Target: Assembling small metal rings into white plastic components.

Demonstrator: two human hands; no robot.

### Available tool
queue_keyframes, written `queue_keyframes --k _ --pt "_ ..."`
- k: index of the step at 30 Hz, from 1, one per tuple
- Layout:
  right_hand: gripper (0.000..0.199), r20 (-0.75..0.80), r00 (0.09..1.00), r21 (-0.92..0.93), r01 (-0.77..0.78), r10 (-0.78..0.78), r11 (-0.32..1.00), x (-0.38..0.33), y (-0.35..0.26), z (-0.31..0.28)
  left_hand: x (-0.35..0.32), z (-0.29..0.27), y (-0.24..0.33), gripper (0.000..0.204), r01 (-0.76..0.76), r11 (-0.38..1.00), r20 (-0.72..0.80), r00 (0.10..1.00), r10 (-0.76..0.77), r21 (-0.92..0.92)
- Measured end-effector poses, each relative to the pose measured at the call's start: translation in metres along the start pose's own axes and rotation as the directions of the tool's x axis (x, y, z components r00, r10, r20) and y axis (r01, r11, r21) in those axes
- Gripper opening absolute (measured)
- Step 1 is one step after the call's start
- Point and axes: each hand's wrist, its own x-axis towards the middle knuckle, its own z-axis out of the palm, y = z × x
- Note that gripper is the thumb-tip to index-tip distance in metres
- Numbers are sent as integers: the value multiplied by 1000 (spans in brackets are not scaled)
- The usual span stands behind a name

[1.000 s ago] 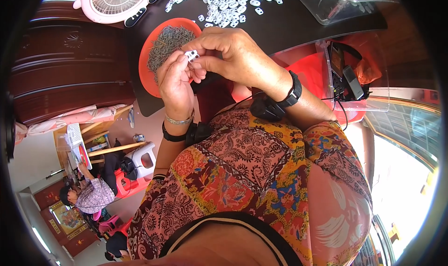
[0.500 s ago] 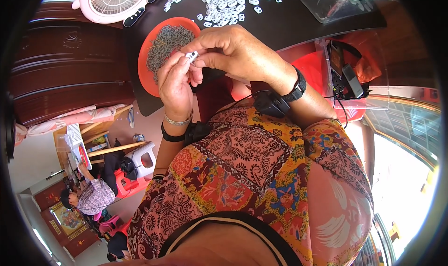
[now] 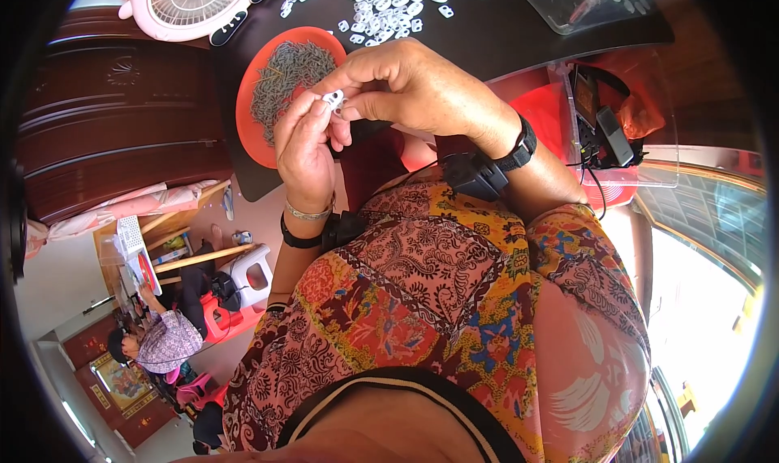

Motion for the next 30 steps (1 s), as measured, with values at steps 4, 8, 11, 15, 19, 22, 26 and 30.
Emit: queue_keyframes --k 4,8,11,15,19,22,26,30 --pt "29 6 1000 7 -3 3 1000 -1 4 -1 -1 2 2 27 -27 999 -17 999 27 42" --pt "29 16 1000 58 -22 21 998 -3 4 -1 -1 2 3 27 -40 997 9 999 39 67" --pt "29 19 999 67 -39 37 997 -3 3 0 -2 3 4 26 -41 997 4 999 41 69" --pt "26 -23 1000 8 -21 21 1000 -4 4 3 -3 4 5 25 -38 999 -7 999 38 0" --pt "23 -13 1000 34 -16 16 999 -2 0 5 -3 4 3 24 -45 999 -11 999 45 9" --pt "23 -40 999 23 16 -15 1000 -2 1 8 -3 4 0 24 -40 999 -32 999 39 -30" --pt "25 -77 997 37 5 -2 999 -3 5 10 -3 7 2 24 22 997 -70 997 -28 -77" --pt "25 -86 996 -2 2 -2 1000 -3 5 9 -3 4 2 25 41 998 -30 999 -43 -50"
